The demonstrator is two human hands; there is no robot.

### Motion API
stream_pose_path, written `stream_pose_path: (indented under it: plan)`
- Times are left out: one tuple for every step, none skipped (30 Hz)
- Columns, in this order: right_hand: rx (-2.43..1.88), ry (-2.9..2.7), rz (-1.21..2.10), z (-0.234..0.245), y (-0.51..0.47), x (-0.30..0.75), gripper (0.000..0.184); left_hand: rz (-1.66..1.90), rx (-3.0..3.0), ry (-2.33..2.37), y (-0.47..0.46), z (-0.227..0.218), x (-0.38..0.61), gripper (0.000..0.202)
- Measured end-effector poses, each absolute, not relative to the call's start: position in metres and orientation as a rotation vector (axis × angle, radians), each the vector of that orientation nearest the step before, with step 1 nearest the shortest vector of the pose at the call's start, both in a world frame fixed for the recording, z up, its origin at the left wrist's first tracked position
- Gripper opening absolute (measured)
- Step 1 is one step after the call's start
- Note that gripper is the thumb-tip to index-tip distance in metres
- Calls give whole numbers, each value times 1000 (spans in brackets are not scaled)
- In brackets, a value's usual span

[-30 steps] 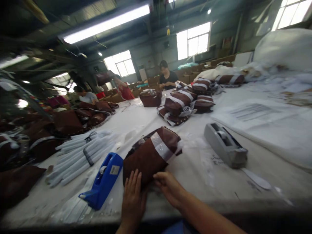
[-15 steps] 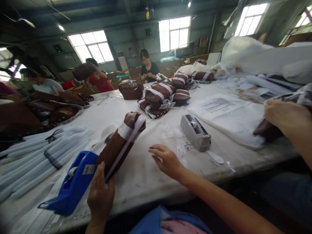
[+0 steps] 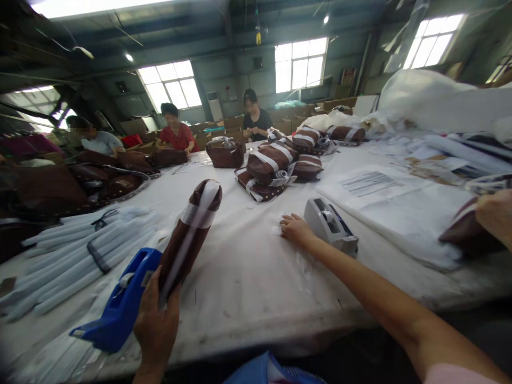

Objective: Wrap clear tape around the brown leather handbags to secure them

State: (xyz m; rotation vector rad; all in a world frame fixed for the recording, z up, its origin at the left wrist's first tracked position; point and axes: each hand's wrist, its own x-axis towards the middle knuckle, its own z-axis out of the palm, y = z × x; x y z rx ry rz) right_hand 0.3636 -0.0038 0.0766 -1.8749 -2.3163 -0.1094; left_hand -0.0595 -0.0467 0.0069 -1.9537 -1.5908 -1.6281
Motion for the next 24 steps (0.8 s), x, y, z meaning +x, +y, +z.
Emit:
stream_pose_path:
  plan:
    - [-1846,-2315,-85,83,-1,361,14,-1635,-1945,-1603,-47,7,-60,63]
    - [-1819,-2313,-74,91,0,358,16,-1639,-1937,-1618,-47,7,-61,63]
    - [-1776,-2305,-34,101,1,353,17,-1640,-1931,-1634,-47,8,-62,63]
    - [-1708,-2281,62,114,1,346,19,-1642,-1926,-1650,-47,8,-62,63]
    - [-1615,-2239,225,128,0,337,24,-1643,-1921,-1666,-47,8,-62,63]
    - [-1502,-2172,440,143,-1,327,31,-1645,-1916,-1677,-47,8,-62,63]
    - [-1377,-2079,680,157,-1,315,37,-1648,-1911,-1681,-47,8,-62,63]
    - [-1258,-1972,898,170,-1,304,41,-1653,-1907,-1675,-47,8,-62,62]
    - [-1160,-1867,1063,181,2,292,43,-1657,-1903,-1665,-47,7,-61,63]
    - [-1099,-1788,1152,189,7,282,44,-1659,-1901,-1652,-46,7,-61,63]
    - [-1072,-1726,1186,193,15,272,43,-1662,-1900,-1644,-46,7,-61,63]
    - [-1092,-1674,1166,193,25,264,41,-1666,-1899,-1641,-46,7,-61,62]
    - [-1152,-1634,1110,190,38,257,39,-1671,-1898,-1644,-46,8,-61,62]
    - [-1235,-1603,1038,183,52,251,35,-1674,-1895,-1649,-46,8,-61,62]
    - [-1324,-1579,966,174,67,245,32,-1675,-1892,-1654,-46,8,-61,61]
    - [-1404,-1563,901,164,83,240,29,-1676,-1886,-1657,-45,9,-62,61]
    - [-1468,-1553,849,153,100,236,26,-1676,-1879,-1658,-45,9,-62,60]
    - [-1513,-1548,812,143,115,232,26,-1676,-1873,-1656,-45,9,-62,60]
    - [-1547,-1549,787,134,129,228,27,-1676,-1872,-1658,-44,8,-62,61]
    - [-1585,-1556,760,126,142,226,29,-1679,-1874,-1663,-44,8,-62,61]
    - [-1622,-1570,731,121,152,225,34,-1685,-1874,-1668,-44,7,-63,61]
    - [-1655,-1593,703,117,160,225,39,-1691,-1874,-1674,-43,6,-63,61]
    - [-1686,-1624,673,116,164,228,46,-1694,-1877,-1684,-43,5,-63,61]
    - [-1717,-1658,640,115,164,233,53,-1698,-1874,-1691,-43,4,-64,62]
